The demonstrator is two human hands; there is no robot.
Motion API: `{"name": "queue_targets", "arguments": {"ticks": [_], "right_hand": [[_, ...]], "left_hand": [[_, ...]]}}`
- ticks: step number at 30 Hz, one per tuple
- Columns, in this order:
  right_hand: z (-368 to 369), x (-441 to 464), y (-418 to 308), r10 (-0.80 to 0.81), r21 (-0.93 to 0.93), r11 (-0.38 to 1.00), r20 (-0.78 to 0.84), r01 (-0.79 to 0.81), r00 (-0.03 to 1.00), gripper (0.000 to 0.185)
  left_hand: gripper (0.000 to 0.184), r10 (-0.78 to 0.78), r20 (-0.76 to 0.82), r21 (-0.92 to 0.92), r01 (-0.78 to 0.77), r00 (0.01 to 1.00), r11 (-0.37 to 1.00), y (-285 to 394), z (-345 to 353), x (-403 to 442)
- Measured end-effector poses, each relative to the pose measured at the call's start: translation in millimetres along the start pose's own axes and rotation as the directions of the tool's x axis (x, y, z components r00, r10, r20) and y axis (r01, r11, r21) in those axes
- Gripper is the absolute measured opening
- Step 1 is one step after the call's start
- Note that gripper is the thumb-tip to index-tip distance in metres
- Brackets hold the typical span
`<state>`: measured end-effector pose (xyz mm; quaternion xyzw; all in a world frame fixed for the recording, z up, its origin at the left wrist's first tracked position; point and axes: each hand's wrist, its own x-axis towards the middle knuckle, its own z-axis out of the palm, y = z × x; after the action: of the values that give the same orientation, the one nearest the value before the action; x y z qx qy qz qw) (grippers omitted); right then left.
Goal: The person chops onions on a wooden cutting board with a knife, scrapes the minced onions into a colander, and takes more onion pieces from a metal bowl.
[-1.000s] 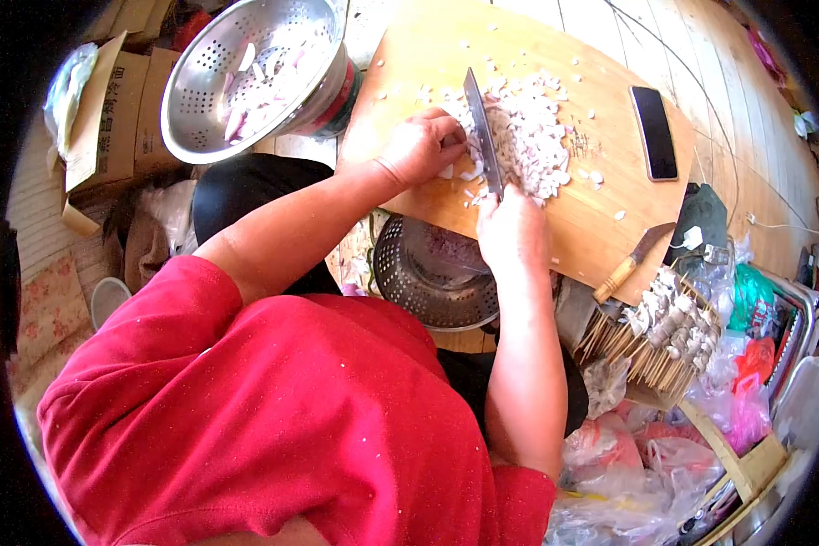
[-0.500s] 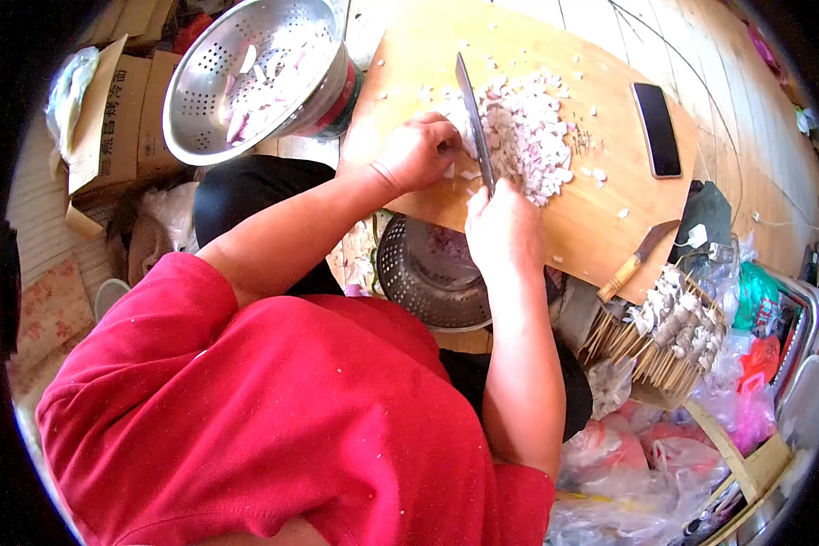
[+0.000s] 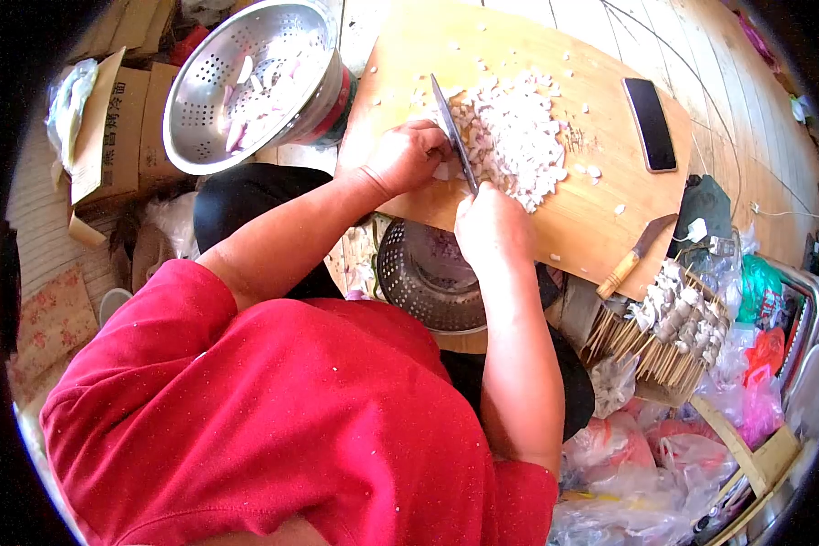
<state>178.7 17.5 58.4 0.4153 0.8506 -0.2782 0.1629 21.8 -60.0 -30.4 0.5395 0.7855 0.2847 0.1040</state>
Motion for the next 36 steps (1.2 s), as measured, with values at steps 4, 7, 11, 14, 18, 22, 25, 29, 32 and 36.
{"name": "queue_targets", "arguments": {"ticks": [4,7,11,14,18,22,25,29,32,36], "right_hand": [[-5,-8,-6,0.011,0.035,0.999,-0.006,-0.011,1.0,0.031],[2,-7,-3,-0.03,-0.001,1.0,0.015,0.03,0.999,0.03],[4,-7,-2,-0.041,0.01,0.999,-0.015,0.041,0.999,0.03],[3,-9,-2,-0.024,0.023,0.999,-0.022,0.025,0.999,0.029],[0,-5,3,-0.003,-0.01,1.0,-0.009,0.003,1.0,0.03],[-3,-4,7,0.025,0.074,0.997,-0.077,-0.019,0.997,0.031],[-1,5,16,0.063,0.068,0.996,-0.025,-0.061,0.998,0.033],[-4,0,17,0.067,0.118,0.991,-0.021,-0.065,0.998,0.032],[-6,-3,17,0.06,0.111,0.993,-0.087,-0.05,0.994,0.032],[-8,-2,19,0.092,0.097,0.992,-0.076,-0.085,0.993,0.031]], "left_hand": [[0.006,-0.196,-0.019,-0.108,0.193,0.98,0.975,17,-23,0],[0.017,-0.368,-0.034,-0.023,0.368,0.929,0.93,26,-35,-9],[0.033,-0.354,0.117,-0.056,0.362,0.928,0.93,15,-14,-25],[0.031,-0.276,0.101,-0.097,0.286,0.956,0.953,11,-6,-25],[0.026,-0.236,0.101,-0.089,0.245,0.966,0.965,2,2,-9],[0.027,-0.244,0.095,-0.116,0.254,0.965,0.96,-3,-3,10],[0.041,-0.281,0.032,0.02,0.28,0.959,0.96,4,-20,24],[0.063,-0.234,-0.069,0.099,0.24,0.97,0.966,-13,-22,39],[0.059,-0.321,0.081,0.143,0.308,0.943,0.941,-14,-27,46],[0.047,-0.293,0.106,0.056,0.288,0.95,0.956,-9,-21,44]]}}
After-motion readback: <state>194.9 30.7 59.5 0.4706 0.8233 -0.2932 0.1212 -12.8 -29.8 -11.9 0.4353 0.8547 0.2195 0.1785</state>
